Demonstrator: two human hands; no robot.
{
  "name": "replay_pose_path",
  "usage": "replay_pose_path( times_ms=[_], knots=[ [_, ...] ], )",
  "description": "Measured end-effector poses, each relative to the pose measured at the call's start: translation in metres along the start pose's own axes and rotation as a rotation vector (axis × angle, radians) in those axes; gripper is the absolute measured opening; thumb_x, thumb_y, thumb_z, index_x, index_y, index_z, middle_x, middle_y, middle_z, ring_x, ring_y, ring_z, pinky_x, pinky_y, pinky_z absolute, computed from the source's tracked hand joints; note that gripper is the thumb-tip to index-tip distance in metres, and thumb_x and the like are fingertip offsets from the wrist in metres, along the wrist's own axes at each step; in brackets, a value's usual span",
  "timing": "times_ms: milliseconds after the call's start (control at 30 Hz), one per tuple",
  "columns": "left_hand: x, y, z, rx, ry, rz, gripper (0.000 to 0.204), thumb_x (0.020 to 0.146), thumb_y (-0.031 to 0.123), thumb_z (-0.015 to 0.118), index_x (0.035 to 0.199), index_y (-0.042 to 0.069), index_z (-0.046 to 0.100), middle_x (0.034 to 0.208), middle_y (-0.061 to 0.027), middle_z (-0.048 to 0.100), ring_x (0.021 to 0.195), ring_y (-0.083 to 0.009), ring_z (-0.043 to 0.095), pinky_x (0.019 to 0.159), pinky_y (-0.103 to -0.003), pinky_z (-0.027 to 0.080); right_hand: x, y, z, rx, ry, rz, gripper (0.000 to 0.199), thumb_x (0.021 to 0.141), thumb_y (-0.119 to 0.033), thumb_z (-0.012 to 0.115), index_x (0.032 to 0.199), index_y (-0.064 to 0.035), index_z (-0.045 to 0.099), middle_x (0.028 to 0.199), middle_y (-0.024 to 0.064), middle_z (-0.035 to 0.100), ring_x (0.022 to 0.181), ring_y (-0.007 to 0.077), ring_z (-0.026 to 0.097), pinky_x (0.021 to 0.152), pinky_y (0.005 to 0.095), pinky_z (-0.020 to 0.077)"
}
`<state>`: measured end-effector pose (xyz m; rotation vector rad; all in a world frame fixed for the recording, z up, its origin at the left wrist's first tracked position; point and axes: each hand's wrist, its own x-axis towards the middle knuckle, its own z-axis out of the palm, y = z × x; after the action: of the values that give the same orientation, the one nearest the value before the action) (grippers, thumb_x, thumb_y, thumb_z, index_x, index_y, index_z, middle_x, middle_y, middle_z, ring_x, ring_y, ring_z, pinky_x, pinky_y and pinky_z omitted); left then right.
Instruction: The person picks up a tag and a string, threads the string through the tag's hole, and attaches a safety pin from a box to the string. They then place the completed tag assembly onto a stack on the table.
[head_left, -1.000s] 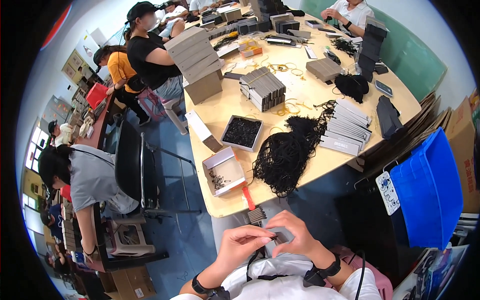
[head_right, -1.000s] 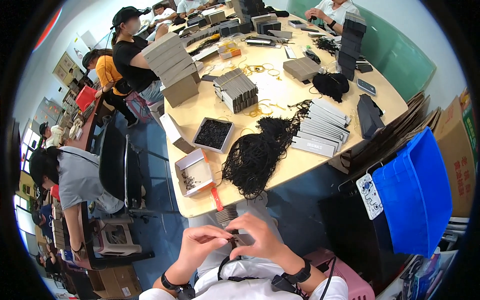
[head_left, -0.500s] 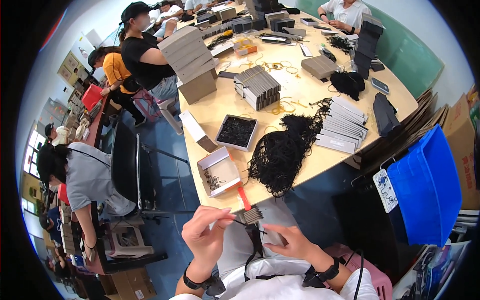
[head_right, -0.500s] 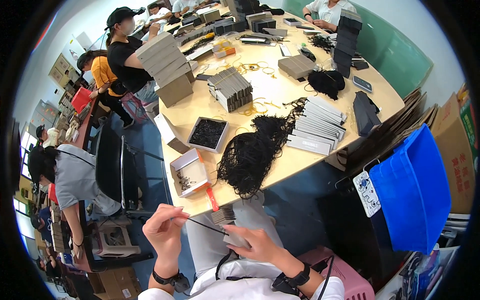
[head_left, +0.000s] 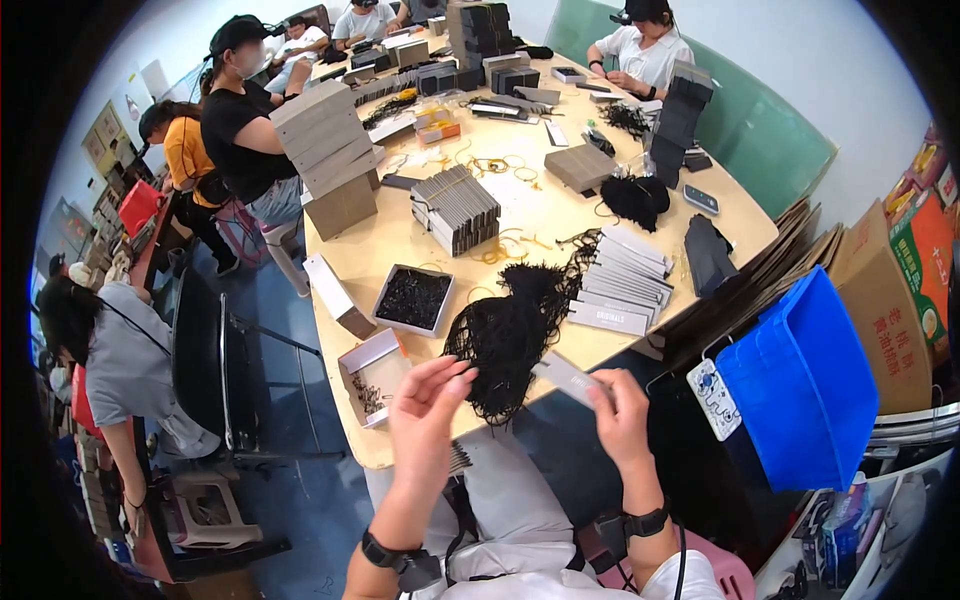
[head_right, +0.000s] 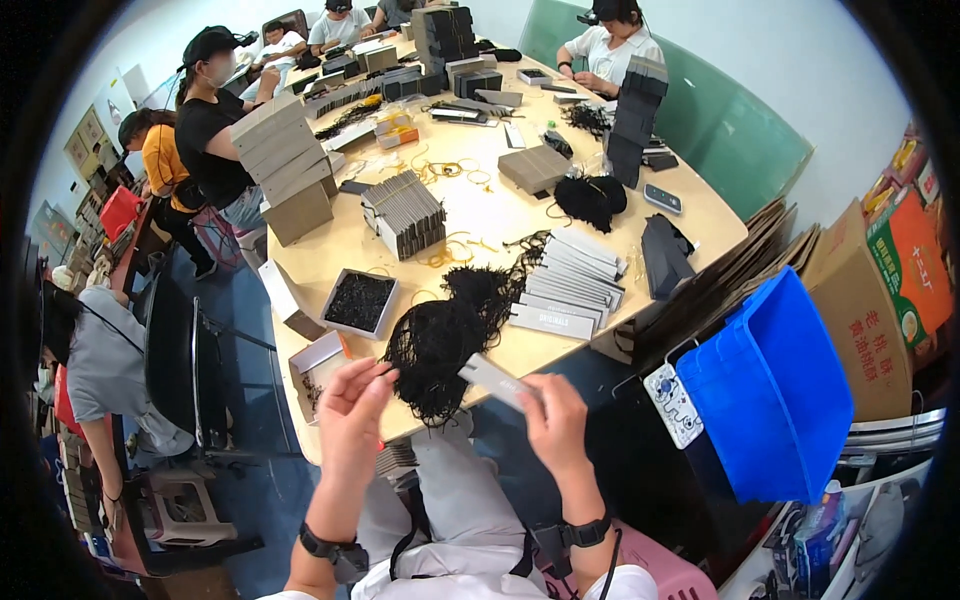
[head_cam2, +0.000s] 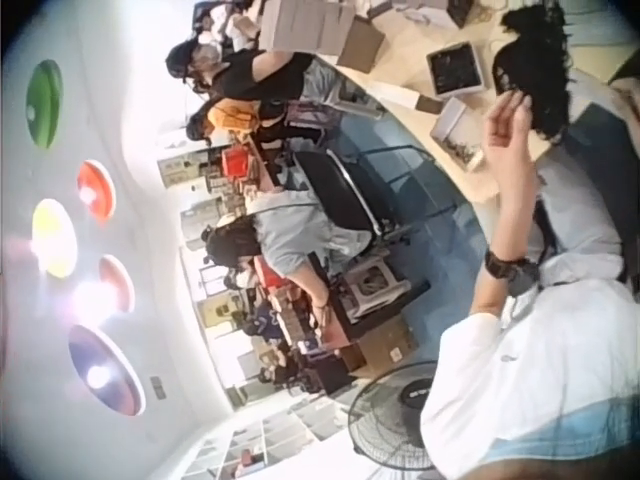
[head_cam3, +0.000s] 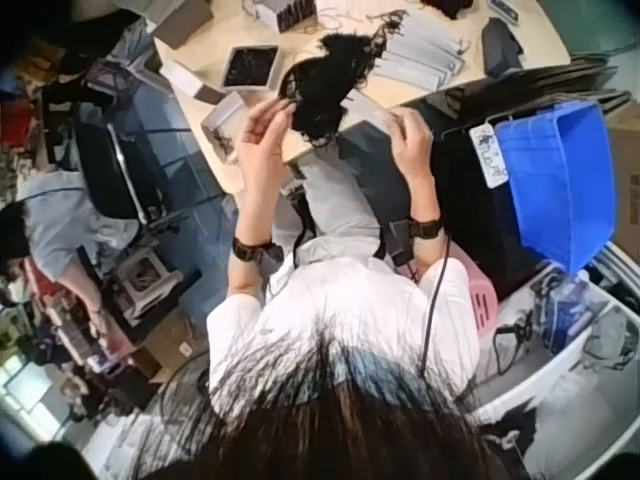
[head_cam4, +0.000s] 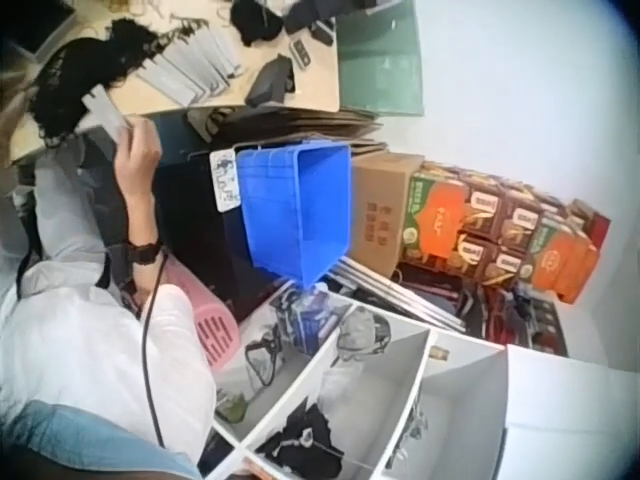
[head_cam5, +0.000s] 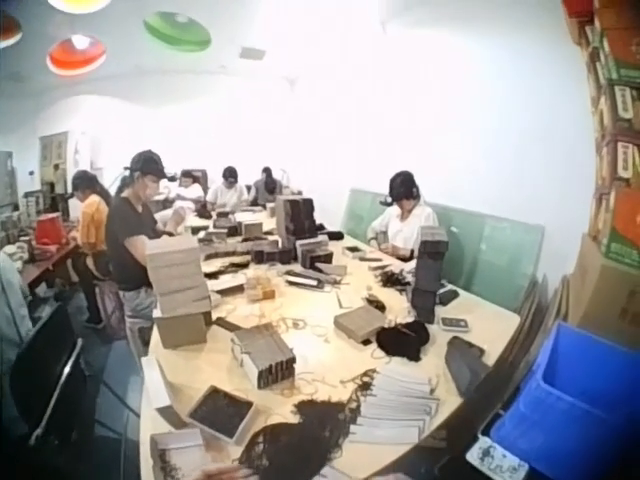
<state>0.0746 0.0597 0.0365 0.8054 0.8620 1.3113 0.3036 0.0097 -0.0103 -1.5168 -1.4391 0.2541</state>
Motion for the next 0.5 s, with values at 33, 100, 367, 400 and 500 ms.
replay_pose_path(
  times_ms=[33,100,367,400,500],
  knots=[
    [0.005,-0.006,0.009,-0.036,-0.023,-0.013,0.028,0.088,-0.001,0.06,0.116,-0.003,0.054,0.113,-0.0146,0.061,0.109,-0.0233,0.06,0.096,-0.032,0.046,0.009,0.006,-0.004,-0.115,0.022,-0.036,0.009,0.082,-0.011,0.065,0.088,-0.0046,0.063,0.079,0.0103,0.061,0.076,0.03,0.056,0.073,0.0363,0.042],
    [0.016,-0.019,0.026,-0.146,-0.115,-0.073,0.034,0.089,0.0,0.059,0.122,-0.002,0.051,0.123,-0.0146,0.056,0.119,-0.0242,0.053,0.101,-0.033,0.043,0.025,0.023,-0.01,-0.247,0.07,-0.073,0.009,0.081,-0.014,0.067,0.086,-0.006,0.065,0.08,0.0075,0.062,0.082,0.0277,0.054,0.08,0.0357,0.0373],
    [-0.003,-0.008,0.003,0.195,-0.334,-0.122,0.039,0.091,0.01,0.06,0.128,0.003,0.05,0.128,-0.0075,0.053,0.118,-0.0177,0.053,0.094,-0.031,0.044,0.067,0.1,0.003,-0.569,0.164,-0.099,0.021,0.074,-0.021,0.073,0.093,-0.0123,0.068,0.097,0.0031,0.06,0.098,0.0246,0.051,0.09,0.0409,0.0342],
    [-0.01,-0.001,-0.009,0.308,-0.289,-0.053,0.029,0.091,0.011,0.061,0.119,0.003,0.057,0.118,-0.0053,0.059,0.107,-0.0139,0.058,0.086,-0.029,0.047,0.072,0.1,0.006,-0.593,0.196,-0.103,0.026,0.074,-0.021,0.073,0.098,-0.013,0.067,0.102,0.0036,0.058,0.101,0.0253,0.05,0.091,0.0415,0.0339],
    [-0.008,0.02,-0.055,1.023,0.036,0.35,0.015,0.083,0.004,0.065,0.097,0.008,0.067,0.092,-0.0062,0.062,0.088,-0.0166,0.061,0.071,-0.03,0.049,0.081,0.092,0.008,-0.643,0.233,-0.102,0.039,0.074,-0.021,0.074,0.11,-0.0132,0.063,0.111,0.0051,0.054,0.106,0.0262,0.049,0.094,0.042,0.0334]
  ],
)
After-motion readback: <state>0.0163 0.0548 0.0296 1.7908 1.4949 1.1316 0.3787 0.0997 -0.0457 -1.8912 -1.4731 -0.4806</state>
